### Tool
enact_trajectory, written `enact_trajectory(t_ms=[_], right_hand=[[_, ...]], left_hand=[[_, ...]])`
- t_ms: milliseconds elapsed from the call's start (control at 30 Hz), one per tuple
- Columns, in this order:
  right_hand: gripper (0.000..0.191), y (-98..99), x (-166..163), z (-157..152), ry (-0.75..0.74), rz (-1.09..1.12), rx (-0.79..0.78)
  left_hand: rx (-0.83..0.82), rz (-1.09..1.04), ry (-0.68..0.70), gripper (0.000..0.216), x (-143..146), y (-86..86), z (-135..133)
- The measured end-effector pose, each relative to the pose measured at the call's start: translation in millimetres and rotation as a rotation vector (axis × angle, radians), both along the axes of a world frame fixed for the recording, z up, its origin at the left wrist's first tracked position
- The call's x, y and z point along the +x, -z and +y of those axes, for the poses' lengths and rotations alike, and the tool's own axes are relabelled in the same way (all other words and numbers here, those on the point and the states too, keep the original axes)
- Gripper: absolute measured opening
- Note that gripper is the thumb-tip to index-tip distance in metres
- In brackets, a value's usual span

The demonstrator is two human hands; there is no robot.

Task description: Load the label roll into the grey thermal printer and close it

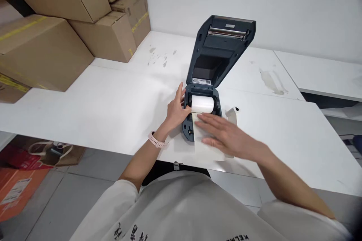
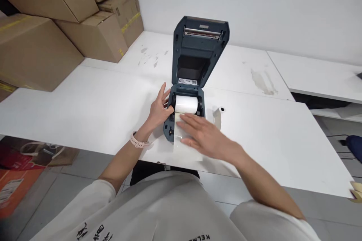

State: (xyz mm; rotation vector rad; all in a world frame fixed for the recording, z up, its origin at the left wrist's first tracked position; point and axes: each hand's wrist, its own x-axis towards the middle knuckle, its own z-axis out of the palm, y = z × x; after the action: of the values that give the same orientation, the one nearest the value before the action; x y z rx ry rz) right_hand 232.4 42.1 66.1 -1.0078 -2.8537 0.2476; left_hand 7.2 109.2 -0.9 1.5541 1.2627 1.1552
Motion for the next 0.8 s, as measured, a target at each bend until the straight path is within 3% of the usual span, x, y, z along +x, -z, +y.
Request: enact_trajectory(t_ms=[167,300,467,567,667,733,800], right_hand=[[0.074,35.6,-6,-26,0.069,0.084,0.102],[0.077,42.3,-16,-25,0.091,0.112,0.153],[0.067,44.8,-20,-28,0.117,0.150,0.122],[0.065,33.4,-12,-27,0.098,0.211,0.005],[0.049,6.7,8,-9,0.102,0.420,-0.114],[0.041,-15.0,21,20,0.235,0.664,-0.036],[0.049,-34.7,29,63,0.409,0.886,0.097]], left_hand=[[0.013,-0.018,-0.002,0.098,0,1.0,-1],[0.010,0.002,-0.013,0.097,1,4.4,1],[0.013,0.005,-0.005,0.092,1,8.9,5],[-0.003,0.052,0.021,0.081,1,4.8,-13],[0.013,0.190,0.103,0.074,4,-2.6,-51],[0.021,0.316,0.178,0.070,4,-8.1,-79],[0.014,0.431,0.265,0.068,4,-15.6,-97]])
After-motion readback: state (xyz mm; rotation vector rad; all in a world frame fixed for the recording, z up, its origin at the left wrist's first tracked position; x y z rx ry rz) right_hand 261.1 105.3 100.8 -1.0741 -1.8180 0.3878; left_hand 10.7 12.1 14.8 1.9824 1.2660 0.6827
